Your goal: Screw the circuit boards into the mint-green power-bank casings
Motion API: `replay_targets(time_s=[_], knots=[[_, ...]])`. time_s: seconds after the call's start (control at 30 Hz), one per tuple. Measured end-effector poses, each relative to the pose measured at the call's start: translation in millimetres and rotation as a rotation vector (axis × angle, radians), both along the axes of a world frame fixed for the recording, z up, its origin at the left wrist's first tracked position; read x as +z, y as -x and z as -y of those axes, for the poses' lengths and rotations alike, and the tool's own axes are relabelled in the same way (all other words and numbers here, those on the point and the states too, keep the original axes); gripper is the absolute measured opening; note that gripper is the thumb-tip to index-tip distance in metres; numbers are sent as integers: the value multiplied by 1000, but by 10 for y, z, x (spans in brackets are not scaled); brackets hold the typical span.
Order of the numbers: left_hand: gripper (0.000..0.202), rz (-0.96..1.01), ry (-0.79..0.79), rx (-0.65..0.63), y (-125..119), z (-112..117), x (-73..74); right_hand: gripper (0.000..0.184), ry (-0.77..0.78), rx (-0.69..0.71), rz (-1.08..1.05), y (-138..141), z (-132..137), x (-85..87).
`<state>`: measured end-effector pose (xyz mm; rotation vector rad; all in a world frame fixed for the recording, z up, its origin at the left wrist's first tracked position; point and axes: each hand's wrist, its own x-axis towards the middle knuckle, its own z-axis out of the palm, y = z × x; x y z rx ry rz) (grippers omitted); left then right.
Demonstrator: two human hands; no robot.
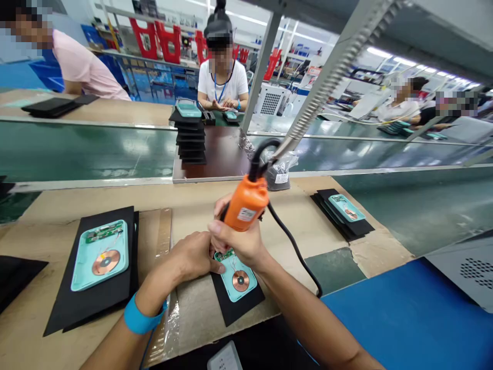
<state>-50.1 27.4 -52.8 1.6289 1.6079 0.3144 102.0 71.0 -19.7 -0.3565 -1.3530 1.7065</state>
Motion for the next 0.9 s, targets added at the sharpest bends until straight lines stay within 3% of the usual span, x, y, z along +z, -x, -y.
replay_targets(time_s=[0.07,0.23,0.37,0.5,0.6,0.7,0.73,0.8,0.9], knots=[[34,16,3,-28,18,-13,49,35,-47,-62,-87,-152,-33,65],[35,-132,-173,68,-97,21,115,32,-127,-466,-97,-590,-97,128],[50,-292,-272,51,-270,55,58,36,-114,-589,-44,-725,-182,-48],[50,-351,-284,55,-327,23,-2,44,-135,-626,15,-768,-191,-182],[45,-303,-282,75,-309,-6,-17,59,-159,-738,127,-839,14,-334],[41,-237,-287,127,-282,-22,-42,49,-106,-955,348,-926,374,-608],[41,-203,-296,143,-276,-26,-52,40,-101,-969,459,-952,496,-697],[46,-96,-327,165,-266,-34,-66,35,-126,-866,675,-984,700,-810],[51,89,-378,171,-248,-39,-67,54,-183,-671,852,-965,852,-761]])
